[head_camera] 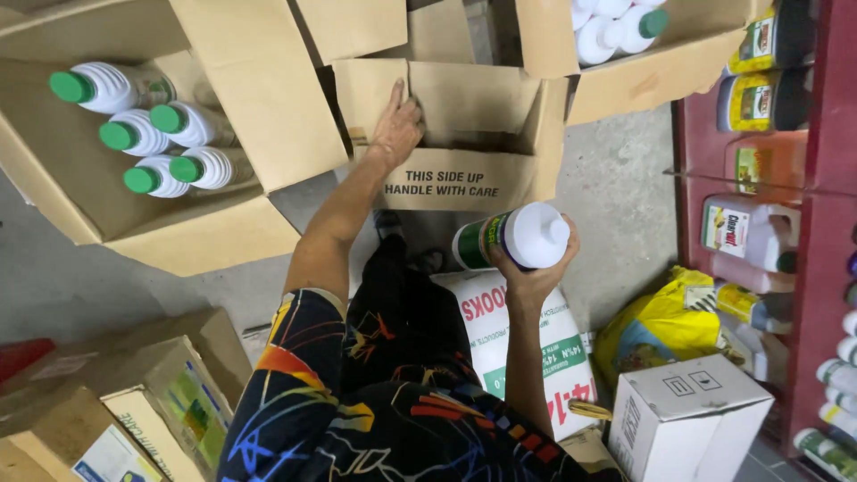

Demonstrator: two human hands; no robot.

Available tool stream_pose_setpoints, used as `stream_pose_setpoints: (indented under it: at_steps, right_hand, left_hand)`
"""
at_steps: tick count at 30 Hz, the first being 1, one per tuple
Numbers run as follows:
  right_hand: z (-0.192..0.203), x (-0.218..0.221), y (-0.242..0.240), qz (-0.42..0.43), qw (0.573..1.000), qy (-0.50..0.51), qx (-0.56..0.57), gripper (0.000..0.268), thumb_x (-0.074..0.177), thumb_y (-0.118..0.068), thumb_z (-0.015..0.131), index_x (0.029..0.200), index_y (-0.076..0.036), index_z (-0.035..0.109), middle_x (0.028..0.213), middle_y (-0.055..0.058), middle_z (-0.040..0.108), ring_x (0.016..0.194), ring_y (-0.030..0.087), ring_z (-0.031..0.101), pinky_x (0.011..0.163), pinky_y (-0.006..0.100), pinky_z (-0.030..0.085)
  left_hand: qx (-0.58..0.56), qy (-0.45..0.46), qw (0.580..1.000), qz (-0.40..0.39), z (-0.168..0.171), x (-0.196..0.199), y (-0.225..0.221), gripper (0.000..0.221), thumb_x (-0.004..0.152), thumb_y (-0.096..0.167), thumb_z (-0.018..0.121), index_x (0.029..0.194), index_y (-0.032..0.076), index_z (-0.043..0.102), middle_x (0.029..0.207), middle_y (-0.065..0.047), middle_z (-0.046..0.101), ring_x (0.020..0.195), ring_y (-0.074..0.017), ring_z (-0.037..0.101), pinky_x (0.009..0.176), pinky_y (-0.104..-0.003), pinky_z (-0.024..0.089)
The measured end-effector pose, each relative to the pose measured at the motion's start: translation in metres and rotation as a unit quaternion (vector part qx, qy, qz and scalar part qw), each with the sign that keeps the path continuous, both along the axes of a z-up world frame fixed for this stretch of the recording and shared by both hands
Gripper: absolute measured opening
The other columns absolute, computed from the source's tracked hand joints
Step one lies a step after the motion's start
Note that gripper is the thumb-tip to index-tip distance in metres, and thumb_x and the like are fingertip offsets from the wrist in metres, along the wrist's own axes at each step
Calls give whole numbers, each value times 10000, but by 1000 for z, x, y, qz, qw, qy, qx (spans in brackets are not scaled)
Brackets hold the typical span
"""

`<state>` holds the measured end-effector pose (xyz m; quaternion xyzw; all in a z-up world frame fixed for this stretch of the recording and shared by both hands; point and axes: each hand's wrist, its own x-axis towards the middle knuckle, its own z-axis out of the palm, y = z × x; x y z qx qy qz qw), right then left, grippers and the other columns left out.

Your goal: Arrange bottles into cardboard boxes in a warehouse setting.

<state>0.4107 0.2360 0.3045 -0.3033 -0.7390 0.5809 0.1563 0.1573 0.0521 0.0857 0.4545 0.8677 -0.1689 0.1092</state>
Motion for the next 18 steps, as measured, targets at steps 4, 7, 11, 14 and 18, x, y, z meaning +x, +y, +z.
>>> stream_pose_setpoints:
  at_steps: [4, 7, 11, 14, 18]
  right_hand:
    - [-9, -23, 9, 12, 1000, 21, 12, 1099, 662, -149, 950, 1536, -47, 293, 1429, 121, 477, 1334, 266, 529, 1154, 412, 465]
    - [-11, -43, 15, 18, 998, 52, 16, 1097, 683, -137, 957, 1547, -39, 288, 1436, 114, 478, 1344, 259, 521, 1176, 404, 440]
    - [-7, -77, 22, 44, 997, 69, 9, 1095, 681, -121, 953, 1549, -35, 291, 1439, 112, 485, 1347, 256, 522, 1184, 402, 431]
    - [-12, -100, 34, 87, 994, 60, 10, 1083, 670, -95, 953, 1542, -41, 313, 1420, 113, 508, 1340, 262, 541, 1188, 411, 448]
    - [-17, -146, 43, 140, 987, 64, -43, 1107, 654, -80, 960, 1539, -73, 297, 1428, 105, 504, 1352, 267, 533, 1196, 433, 456]
  left_hand:
    - [40, -24, 998, 35, -3, -5, -10, 249, 945, 211, 604, 1123, 176, 774, 1168, -21, 679, 1306, -236, 501, 1247, -645, 40]
    - [90, -22, 995, 46, -9, -6, -8, 239, 893, 197, 632, 1068, 178, 794, 1134, -17, 689, 1290, -235, 514, 1245, -640, 60]
    - [71, 21, 996, 57, -18, -11, 9, 203, 887, 226, 652, 1002, 188, 815, 1162, -29, 708, 1281, -247, 526, 1238, -659, 59]
    - [-26, -40, 998, 52, 26, -14, 6, 244, 803, 301, 676, 995, 226, 806, 1129, -19, 712, 1298, -267, 500, 1164, -693, 43]
    - [-67, -93, 993, 40, 32, -12, 4, 195, 881, 338, 695, 997, 225, 802, 1258, -16, 707, 1429, -276, 440, 1238, -707, -11]
